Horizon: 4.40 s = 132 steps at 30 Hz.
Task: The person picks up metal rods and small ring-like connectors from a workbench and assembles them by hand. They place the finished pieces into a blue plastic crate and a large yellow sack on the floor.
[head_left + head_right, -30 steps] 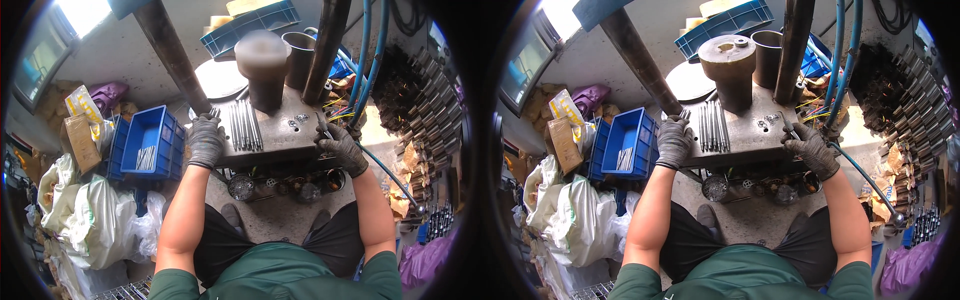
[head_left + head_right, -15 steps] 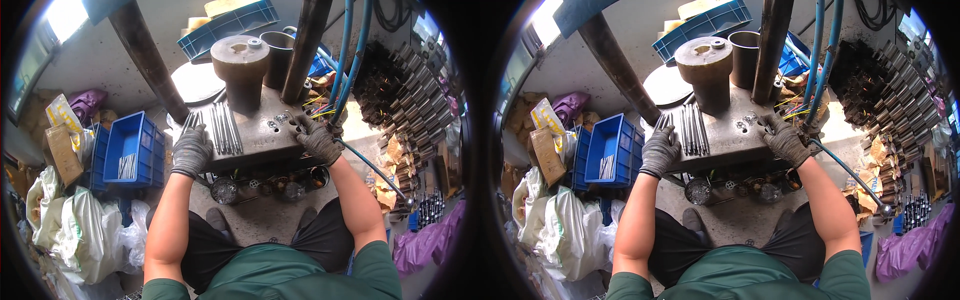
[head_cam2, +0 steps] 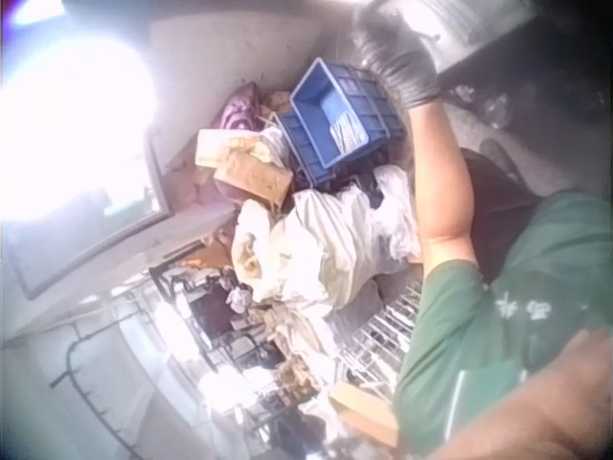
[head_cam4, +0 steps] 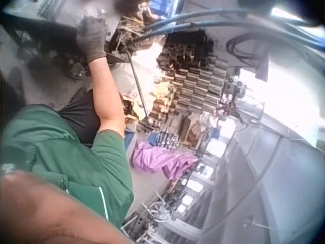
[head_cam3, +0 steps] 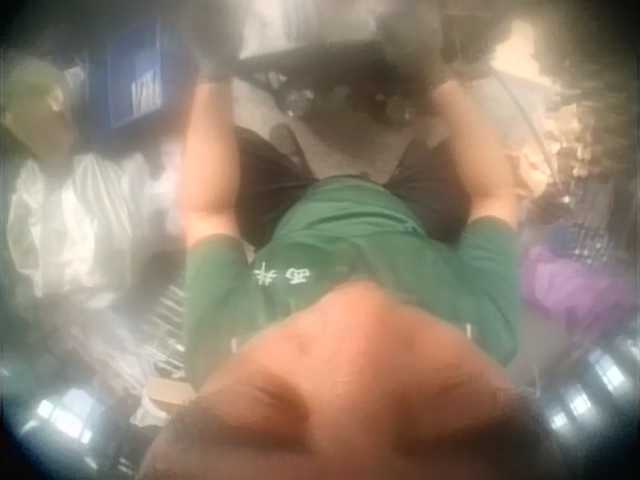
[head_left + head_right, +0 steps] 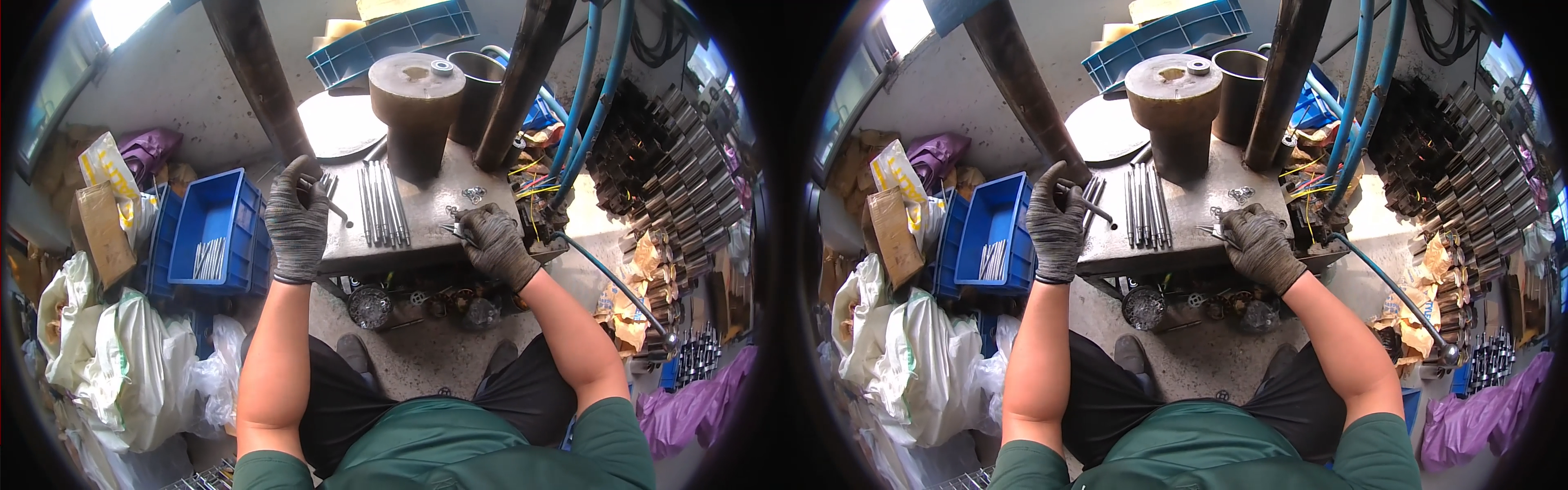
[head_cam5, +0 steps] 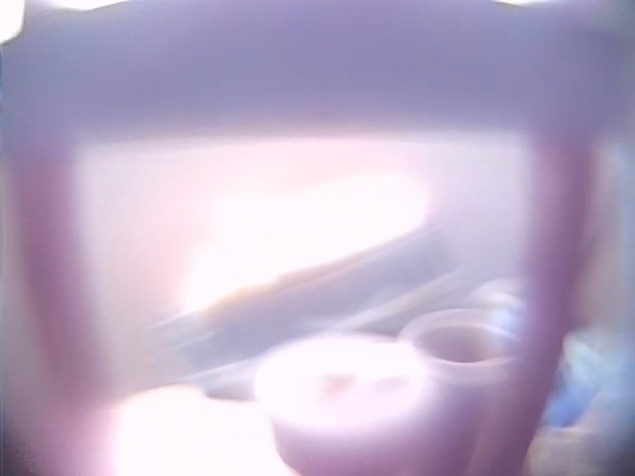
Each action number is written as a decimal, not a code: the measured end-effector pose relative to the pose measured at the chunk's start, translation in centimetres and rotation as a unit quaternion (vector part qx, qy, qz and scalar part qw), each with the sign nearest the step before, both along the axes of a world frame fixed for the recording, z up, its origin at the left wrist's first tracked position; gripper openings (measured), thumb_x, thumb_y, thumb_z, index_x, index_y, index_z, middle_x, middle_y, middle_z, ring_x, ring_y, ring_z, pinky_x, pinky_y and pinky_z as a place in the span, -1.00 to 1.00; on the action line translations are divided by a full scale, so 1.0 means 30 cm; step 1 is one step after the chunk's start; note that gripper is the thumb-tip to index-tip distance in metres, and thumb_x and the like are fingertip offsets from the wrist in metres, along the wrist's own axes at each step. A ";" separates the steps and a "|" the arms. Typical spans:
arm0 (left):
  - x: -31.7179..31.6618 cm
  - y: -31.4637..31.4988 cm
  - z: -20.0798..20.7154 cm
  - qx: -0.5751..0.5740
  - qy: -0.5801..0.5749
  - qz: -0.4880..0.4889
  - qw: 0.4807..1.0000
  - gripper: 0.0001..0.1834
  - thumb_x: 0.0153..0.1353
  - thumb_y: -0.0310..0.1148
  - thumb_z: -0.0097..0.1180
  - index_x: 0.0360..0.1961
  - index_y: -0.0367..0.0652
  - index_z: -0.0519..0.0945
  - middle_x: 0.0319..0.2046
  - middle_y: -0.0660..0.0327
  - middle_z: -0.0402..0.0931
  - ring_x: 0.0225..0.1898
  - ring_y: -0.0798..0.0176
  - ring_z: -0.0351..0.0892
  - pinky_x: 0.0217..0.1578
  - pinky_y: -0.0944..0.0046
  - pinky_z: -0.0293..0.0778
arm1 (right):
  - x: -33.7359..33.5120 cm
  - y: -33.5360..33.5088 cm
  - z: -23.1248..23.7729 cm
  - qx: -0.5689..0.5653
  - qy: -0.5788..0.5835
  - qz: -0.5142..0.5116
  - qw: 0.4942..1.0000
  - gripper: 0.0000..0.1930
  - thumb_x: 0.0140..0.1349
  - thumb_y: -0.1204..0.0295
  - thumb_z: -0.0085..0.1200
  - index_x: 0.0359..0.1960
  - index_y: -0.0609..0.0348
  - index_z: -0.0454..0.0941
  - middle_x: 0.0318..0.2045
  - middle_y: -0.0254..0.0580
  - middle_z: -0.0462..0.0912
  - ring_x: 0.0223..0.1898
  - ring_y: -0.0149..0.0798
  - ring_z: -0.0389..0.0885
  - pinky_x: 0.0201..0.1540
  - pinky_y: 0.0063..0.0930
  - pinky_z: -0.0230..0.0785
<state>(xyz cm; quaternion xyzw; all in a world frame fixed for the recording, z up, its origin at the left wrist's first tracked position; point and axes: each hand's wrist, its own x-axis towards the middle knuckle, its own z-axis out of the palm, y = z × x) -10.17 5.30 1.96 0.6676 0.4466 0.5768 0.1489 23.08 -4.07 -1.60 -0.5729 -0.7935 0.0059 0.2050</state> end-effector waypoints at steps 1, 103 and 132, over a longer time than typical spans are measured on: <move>0.003 0.000 -0.001 0.010 -0.023 -0.015 1.000 -0.56 0.31 -0.71 0.19 0.19 -0.17 0.58 -0.26 0.29 0.55 -0.28 0.43 0.54 -0.17 0.40 0.56 | -0.001 -0.007 -0.011 0.019 0.012 0.020 1.000 -0.68 0.07 0.39 0.25 -0.10 0.09 0.59 -0.18 -0.04 0.70 0.00 0.15 0.56 0.07 0.03 0.42; 0.324 -0.207 -0.043 -0.393 -0.146 -0.294 0.859 -0.88 0.34 -0.47 0.21 -0.13 -0.23 0.62 -0.48 0.37 0.51 -0.56 0.53 0.39 -0.54 0.46 0.36 | -0.025 -0.138 0.212 0.073 0.021 0.048 0.996 -0.52 0.02 0.48 0.28 0.08 0.01 0.70 -0.15 -0.07 0.67 -0.13 0.09 0.58 -0.08 -0.03 0.46; 0.283 -0.210 -0.042 -0.293 -0.042 -0.258 0.920 -0.76 0.39 -0.50 0.09 0.03 -0.28 0.63 -0.25 0.26 0.60 -0.22 0.41 0.52 -0.10 0.33 0.51 | 0.053 -0.151 0.246 -0.108 0.284 -0.054 0.951 -0.52 0.27 0.48 0.17 0.26 0.21 0.57 -0.05 0.17 0.74 -0.02 -0.10 0.75 0.06 -0.31 0.55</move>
